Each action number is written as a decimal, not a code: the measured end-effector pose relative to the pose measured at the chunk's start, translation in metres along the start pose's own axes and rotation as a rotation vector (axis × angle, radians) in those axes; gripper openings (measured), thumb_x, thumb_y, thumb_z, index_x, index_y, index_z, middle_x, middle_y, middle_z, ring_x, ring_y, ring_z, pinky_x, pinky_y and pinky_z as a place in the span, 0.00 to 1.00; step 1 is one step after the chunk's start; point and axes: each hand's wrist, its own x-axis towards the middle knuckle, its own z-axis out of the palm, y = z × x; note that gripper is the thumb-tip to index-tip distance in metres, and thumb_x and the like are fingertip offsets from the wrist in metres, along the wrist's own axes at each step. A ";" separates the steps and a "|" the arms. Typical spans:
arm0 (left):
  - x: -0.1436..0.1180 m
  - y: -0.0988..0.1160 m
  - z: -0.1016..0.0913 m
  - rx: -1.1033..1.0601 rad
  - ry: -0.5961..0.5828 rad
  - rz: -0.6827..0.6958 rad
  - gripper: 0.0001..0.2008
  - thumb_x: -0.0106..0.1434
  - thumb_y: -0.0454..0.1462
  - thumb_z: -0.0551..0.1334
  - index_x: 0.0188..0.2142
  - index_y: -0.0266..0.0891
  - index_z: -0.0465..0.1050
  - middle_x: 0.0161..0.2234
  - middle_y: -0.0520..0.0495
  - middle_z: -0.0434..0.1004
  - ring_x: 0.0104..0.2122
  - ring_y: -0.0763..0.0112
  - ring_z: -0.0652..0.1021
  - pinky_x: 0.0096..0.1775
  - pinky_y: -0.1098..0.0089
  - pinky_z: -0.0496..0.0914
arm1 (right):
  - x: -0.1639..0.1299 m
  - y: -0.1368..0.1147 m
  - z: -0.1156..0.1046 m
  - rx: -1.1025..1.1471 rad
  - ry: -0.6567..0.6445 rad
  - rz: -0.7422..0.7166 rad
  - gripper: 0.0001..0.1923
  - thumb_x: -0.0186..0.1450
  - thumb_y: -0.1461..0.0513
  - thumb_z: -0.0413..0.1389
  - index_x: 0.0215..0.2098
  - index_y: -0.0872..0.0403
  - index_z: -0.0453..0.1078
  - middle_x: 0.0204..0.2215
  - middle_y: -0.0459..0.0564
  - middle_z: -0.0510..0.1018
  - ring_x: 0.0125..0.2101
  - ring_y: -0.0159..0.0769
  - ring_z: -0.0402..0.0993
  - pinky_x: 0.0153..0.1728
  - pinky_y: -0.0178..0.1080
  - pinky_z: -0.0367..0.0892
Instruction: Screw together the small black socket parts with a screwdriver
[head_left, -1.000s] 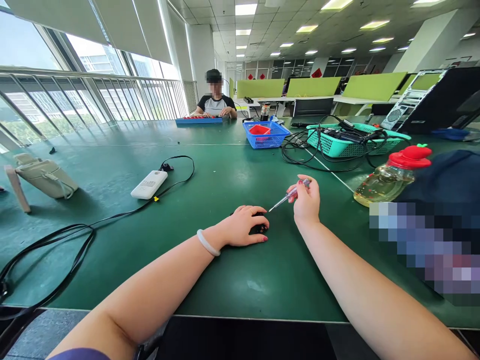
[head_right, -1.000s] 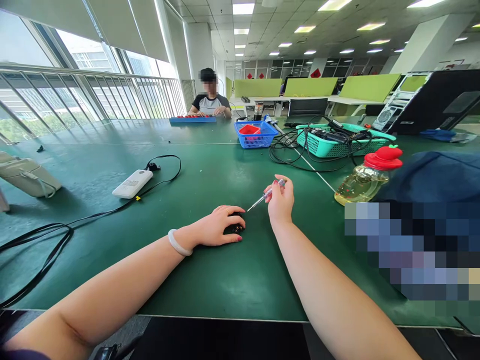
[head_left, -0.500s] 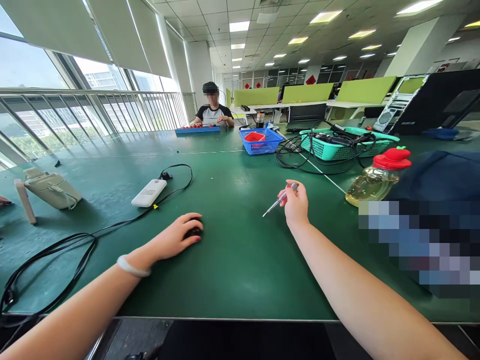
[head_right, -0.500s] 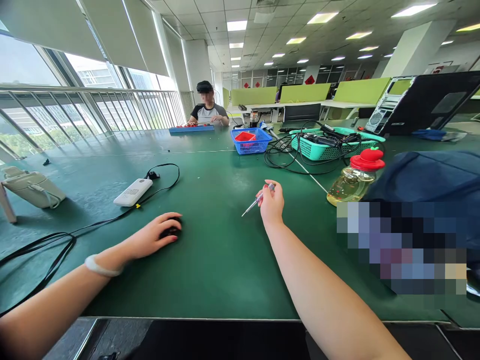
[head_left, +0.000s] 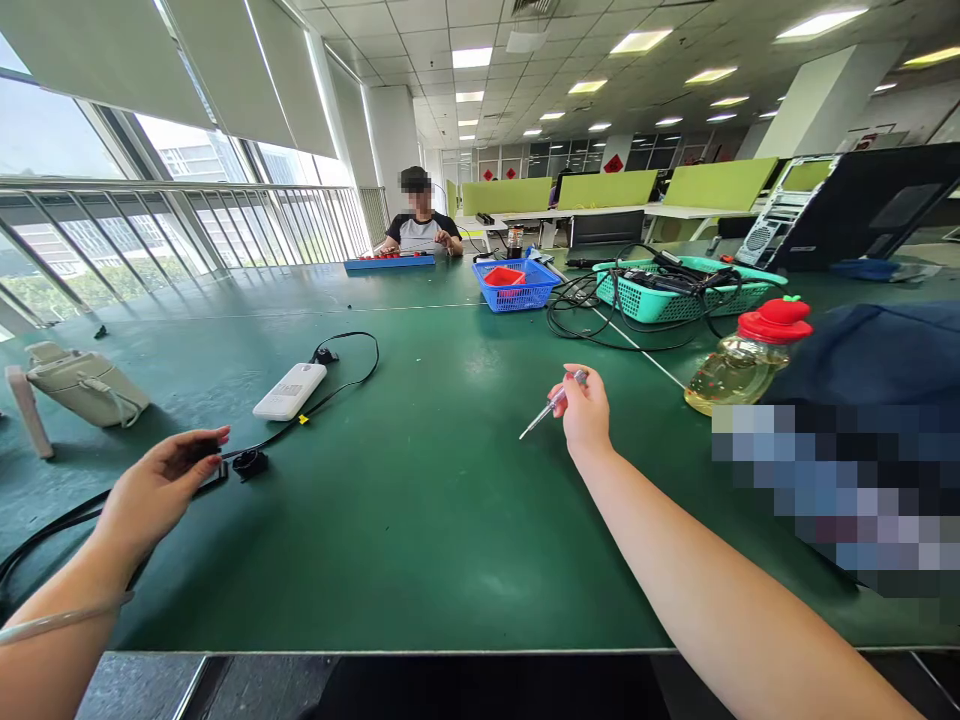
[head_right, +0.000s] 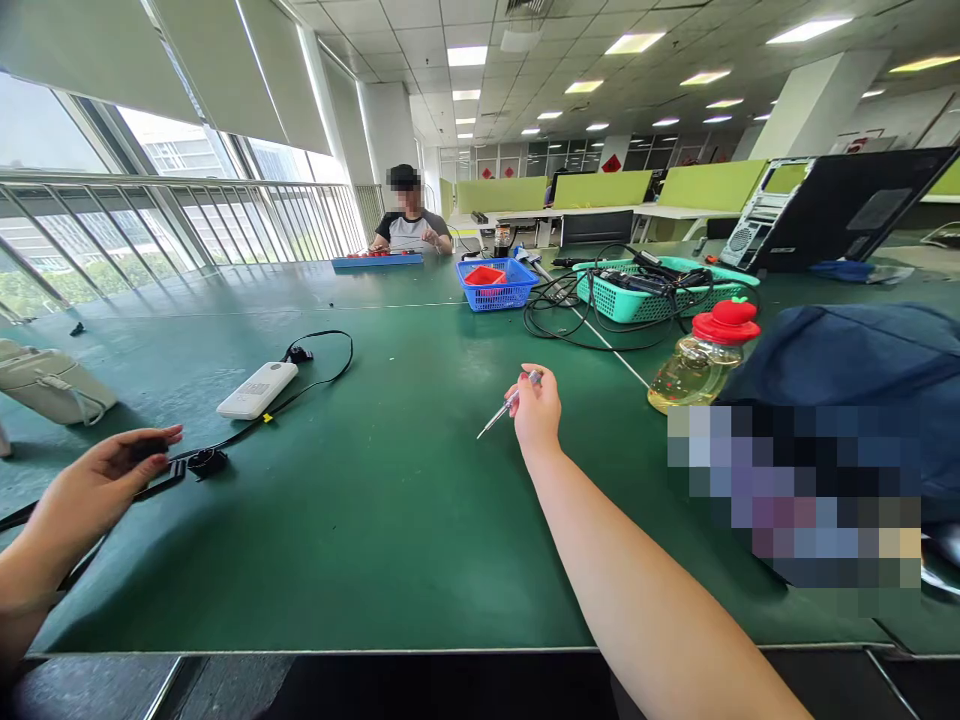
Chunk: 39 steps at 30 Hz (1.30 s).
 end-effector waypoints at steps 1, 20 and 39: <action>-0.001 0.006 0.002 -0.062 0.086 -0.043 0.24 0.51 0.50 0.71 0.44 0.46 0.72 0.47 0.53 0.80 0.45 0.68 0.78 0.45 0.69 0.75 | 0.000 0.000 0.000 -0.002 -0.004 0.000 0.18 0.59 0.50 0.60 0.41 0.51 0.65 0.18 0.38 0.73 0.15 0.26 0.62 0.18 0.32 0.60; 0.005 0.007 0.013 0.520 0.057 -0.073 0.15 0.65 0.46 0.60 0.48 0.50 0.78 0.45 0.55 0.83 0.50 0.60 0.78 0.52 0.59 0.72 | -0.002 0.001 0.003 0.006 -0.055 0.022 0.18 0.58 0.51 0.59 0.41 0.51 0.65 0.19 0.39 0.73 0.16 0.27 0.62 0.18 0.32 0.59; 0.013 -0.033 0.030 0.880 0.076 0.224 0.21 0.69 0.44 0.53 0.53 0.44 0.78 0.52 0.43 0.81 0.47 0.54 0.80 0.46 0.59 0.74 | -0.004 -0.002 0.002 -0.018 -0.101 0.037 0.20 0.58 0.49 0.60 0.43 0.50 0.65 0.20 0.39 0.73 0.17 0.28 0.62 0.19 0.33 0.60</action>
